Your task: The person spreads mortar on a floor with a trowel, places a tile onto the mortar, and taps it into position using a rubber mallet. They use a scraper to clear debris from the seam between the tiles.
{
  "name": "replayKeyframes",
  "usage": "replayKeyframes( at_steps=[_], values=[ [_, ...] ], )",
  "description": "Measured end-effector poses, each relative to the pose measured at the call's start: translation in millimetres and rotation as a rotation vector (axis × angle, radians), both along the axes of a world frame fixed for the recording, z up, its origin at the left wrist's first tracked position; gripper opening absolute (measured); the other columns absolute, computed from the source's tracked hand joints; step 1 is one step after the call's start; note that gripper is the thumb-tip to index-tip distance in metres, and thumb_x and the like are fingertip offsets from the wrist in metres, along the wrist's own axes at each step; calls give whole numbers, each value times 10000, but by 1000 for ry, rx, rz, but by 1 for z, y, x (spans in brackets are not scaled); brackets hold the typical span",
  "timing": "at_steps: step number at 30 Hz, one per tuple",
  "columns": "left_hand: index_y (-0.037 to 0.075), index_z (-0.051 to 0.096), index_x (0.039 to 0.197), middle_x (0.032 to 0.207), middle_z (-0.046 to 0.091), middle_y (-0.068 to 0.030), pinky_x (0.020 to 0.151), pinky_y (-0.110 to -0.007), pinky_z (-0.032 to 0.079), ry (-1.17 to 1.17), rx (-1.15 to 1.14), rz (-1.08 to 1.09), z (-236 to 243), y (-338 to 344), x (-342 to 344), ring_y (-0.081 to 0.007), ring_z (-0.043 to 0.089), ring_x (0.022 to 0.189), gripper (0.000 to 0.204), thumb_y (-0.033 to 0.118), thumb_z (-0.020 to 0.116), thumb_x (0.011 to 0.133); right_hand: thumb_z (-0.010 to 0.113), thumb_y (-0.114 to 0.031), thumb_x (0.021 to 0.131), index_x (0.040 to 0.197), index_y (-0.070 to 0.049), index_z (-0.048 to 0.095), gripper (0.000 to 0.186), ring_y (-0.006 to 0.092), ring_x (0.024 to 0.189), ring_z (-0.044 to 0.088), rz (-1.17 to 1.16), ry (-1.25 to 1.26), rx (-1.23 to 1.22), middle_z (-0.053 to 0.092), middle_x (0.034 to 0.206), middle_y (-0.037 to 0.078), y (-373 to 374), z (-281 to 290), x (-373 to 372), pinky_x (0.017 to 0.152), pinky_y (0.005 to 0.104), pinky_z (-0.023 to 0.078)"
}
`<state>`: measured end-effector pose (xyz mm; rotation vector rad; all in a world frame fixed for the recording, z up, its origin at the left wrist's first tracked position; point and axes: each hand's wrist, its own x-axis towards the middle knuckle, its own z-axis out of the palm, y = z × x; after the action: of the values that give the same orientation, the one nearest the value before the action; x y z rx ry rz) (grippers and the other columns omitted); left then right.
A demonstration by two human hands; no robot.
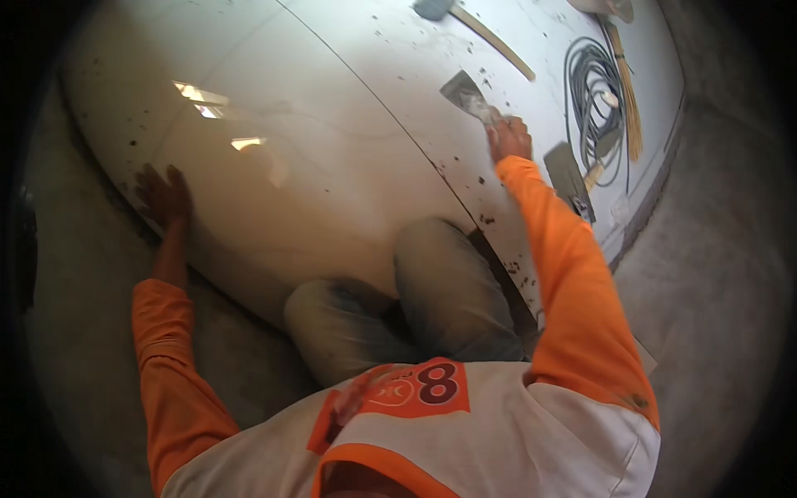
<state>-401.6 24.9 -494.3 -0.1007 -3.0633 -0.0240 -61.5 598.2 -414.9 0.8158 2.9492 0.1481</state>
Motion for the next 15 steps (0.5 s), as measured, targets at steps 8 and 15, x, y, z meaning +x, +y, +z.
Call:
replayKeyframes(
  at_steps=[8, 15],
  values=[
    [100, 278, 1481, 1531, 262, -190, 1099, -590, 243, 291, -21, -271, -36, -80, -71, -395, 265, 1398, 648, 531, 286, 997, 618, -207, 854, 1358, -187, 504, 517, 316, 1136, 488, 132, 240, 270, 527, 1261, 136, -25, -45, -12, 924, 509, 360],
    [43, 322, 1447, 1471, 356, -205, 1093, -490, 304, 51, -721, -399, -27, 30, -18, -384, 325, 1363, 593, 419, 375, 991, 598, -230, 870, 1328, -190, 518, 467, 282, 1164, 482, 105, 428, 70, 556, 1251, 87, -17, -48, 2, 978, 478, 311]
  ],
)
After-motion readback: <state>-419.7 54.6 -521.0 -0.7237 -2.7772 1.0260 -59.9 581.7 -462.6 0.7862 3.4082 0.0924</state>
